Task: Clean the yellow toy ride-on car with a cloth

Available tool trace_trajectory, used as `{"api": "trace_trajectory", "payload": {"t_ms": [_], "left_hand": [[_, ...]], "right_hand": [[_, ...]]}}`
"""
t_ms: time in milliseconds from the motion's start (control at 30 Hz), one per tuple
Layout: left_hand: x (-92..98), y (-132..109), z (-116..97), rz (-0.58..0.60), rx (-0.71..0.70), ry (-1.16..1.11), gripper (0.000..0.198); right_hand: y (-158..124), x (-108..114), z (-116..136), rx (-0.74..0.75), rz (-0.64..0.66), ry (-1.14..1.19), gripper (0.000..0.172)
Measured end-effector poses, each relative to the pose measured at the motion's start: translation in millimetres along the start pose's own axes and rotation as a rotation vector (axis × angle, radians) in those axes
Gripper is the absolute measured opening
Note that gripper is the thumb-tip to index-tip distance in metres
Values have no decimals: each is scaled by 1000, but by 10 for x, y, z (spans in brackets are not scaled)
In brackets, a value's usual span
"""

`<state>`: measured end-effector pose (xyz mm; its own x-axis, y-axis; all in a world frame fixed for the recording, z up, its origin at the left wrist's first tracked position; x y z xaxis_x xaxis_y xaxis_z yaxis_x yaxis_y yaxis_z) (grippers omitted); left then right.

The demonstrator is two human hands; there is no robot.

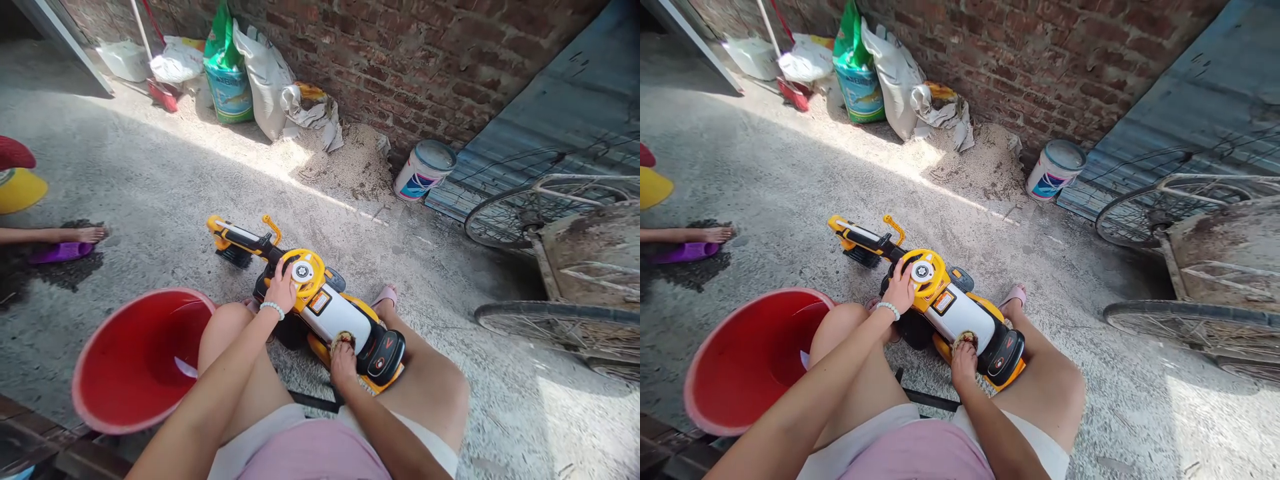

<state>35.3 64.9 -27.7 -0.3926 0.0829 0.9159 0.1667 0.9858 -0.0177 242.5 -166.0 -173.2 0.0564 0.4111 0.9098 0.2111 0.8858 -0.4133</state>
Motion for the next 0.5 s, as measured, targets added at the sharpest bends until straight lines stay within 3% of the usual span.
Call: {"api": "trace_trajectory", "payload": {"t_ms": [133, 333, 500], "left_hand": [[-4, 5, 13, 4, 4, -5, 66], [-30, 12, 26, 4, -12, -17, 68], [-32, 8, 31, -16, -11, -41, 66]], "right_hand": [[125, 130, -40, -45, 64, 83, 54], [667, 554, -507, -193, 134, 146, 54], [924, 684, -756, -229, 187, 138, 53]]}}
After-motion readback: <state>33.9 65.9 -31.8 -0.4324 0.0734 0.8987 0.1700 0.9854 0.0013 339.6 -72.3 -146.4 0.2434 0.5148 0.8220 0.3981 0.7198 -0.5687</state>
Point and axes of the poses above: each hand's wrist, its own y-axis towards the middle knuckle, its own x-axis out of the back of the hand, z = x × y, the point moved 9 cm from there along y, towards the middle knuckle, and after that the axes turned 8 degrees about y, right-handed, at the moved point
